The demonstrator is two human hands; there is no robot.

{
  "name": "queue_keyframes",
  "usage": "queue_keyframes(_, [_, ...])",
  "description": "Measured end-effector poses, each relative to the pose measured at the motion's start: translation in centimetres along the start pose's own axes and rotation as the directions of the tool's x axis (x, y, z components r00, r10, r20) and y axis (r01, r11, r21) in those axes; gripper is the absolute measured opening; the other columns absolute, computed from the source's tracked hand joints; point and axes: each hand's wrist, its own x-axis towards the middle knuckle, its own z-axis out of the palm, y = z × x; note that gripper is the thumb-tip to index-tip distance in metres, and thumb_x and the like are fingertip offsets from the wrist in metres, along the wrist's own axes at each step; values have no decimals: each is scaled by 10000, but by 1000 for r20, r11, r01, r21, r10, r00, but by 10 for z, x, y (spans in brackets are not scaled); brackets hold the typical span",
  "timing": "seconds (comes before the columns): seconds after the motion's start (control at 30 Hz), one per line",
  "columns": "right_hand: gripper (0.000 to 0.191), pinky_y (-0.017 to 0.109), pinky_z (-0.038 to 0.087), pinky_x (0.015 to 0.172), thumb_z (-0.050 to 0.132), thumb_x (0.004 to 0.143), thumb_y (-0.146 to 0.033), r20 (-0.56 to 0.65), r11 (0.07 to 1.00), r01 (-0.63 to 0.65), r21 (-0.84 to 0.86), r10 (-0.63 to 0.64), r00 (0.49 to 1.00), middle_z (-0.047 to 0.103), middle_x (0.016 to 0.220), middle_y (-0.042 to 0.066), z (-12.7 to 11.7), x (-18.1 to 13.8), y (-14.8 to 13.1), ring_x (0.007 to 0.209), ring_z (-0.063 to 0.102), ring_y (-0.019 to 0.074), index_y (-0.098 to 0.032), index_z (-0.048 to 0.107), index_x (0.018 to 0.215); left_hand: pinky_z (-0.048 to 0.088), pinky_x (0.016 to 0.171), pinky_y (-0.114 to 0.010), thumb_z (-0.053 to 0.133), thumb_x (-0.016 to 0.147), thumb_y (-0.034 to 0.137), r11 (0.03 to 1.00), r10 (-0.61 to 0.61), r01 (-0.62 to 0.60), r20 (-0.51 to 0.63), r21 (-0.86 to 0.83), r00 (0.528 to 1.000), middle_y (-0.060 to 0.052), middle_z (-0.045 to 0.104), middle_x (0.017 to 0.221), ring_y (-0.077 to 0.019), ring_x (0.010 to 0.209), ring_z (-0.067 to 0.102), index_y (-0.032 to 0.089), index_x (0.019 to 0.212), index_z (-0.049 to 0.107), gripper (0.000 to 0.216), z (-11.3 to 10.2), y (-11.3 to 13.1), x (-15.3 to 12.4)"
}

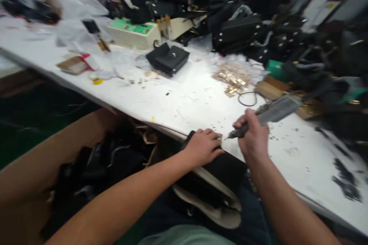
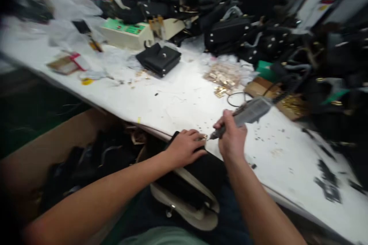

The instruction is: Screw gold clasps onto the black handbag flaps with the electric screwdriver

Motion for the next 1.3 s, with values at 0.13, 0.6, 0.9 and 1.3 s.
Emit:
queue_keyframes(0.13, [359,220,477,506,823,759,-416,-28,997,71,-23,-71,997,500,575,-89,-23,16,-13,481,504,93,-201,558,871,437,910,-440,568,968,480,999,35,-36,-36,-21,999,-34,631,1329,-263,1190,536,259,1174,659,316,13,-3,5])
queue_keyframes(0.6, [377,219,491,498,819,744,-440,-48,999,0,-38,-1,999,505,596,-89,-12,25,9,494,521,93,-205,549,862,428,898,-419,552,978,473,998,-11,8,-45,-69,999,-41,659,1278,-253,1159,551,268,1143,690,297,10,-1,6])
queue_keyframes(0.9, [397,199,476,486,838,721,-404,17,983,-161,87,160,987,437,595,-103,-11,13,-9,472,443,67,-217,498,802,421,860,-404,542,982,491,995,-27,22,-57,-99,998,-44,687,1219,-245,1134,563,265,1120,719,319,12,-3,9])
queue_keyframes(1.3, [424,206,475,481,841,701,-416,-18,983,-170,65,172,985,443,591,-106,-14,8,5,473,441,70,-223,481,812,413,844,-391,521,1008,394,996,-22,18,-56,-83,998,-14,689,1198,-226,1122,564,280,1101,715,244,12,-3,8])
